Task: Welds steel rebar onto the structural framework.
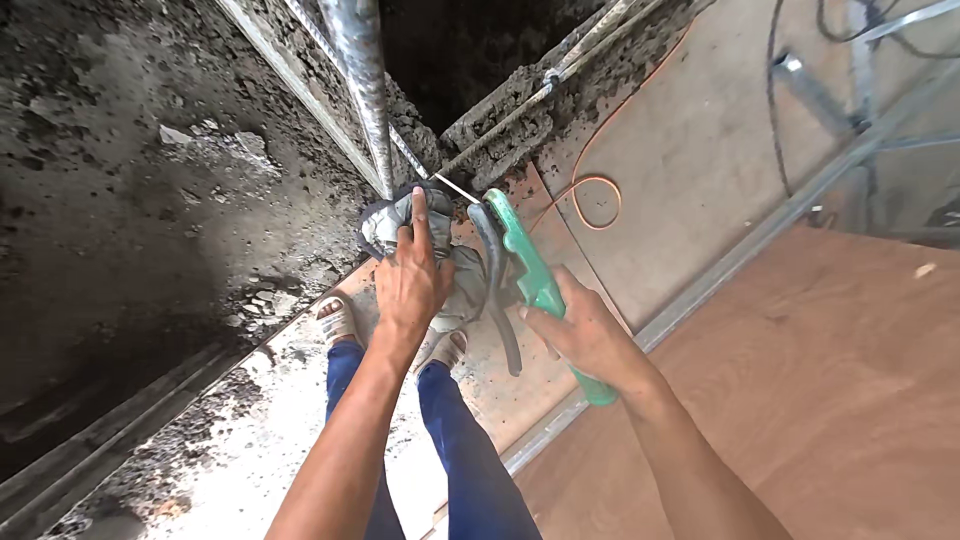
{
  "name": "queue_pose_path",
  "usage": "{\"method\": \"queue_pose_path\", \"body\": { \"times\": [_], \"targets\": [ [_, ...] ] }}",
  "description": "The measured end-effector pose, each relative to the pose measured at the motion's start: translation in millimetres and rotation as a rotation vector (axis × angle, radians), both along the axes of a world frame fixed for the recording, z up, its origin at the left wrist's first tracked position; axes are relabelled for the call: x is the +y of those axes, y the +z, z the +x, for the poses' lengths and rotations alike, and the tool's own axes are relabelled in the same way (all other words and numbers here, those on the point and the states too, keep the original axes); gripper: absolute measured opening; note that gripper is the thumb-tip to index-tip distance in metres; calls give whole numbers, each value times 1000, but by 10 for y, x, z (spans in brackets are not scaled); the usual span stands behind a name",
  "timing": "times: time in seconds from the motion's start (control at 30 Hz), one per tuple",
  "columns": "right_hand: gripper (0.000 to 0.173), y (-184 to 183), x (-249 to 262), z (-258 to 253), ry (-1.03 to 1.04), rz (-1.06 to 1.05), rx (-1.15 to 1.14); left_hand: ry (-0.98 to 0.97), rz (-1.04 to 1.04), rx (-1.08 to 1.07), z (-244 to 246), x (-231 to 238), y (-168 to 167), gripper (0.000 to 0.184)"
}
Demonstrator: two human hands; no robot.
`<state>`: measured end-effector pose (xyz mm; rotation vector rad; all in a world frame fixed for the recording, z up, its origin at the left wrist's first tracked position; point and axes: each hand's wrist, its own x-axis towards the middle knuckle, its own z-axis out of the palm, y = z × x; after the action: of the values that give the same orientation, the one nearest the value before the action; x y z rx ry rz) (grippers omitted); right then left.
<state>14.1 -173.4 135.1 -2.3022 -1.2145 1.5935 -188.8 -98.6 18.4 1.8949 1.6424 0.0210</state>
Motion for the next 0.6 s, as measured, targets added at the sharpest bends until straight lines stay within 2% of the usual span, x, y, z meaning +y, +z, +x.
{"method": "queue_pose_path", "body": {
  "times": [0.2, 0.37, 0.6],
  "targets": [
    [42, 88, 58, -31, -2, -11, 1, 35, -31, 5, -23, 70, -6, 98],
    [42, 120, 40, -38, -12, -26, 1, 41, 47, -55, -65, -21, 42, 93],
    [42, 115, 14, -54, -18, -32, 6, -25, -3, 49, -147, 68, 134, 89]
  ]
}}
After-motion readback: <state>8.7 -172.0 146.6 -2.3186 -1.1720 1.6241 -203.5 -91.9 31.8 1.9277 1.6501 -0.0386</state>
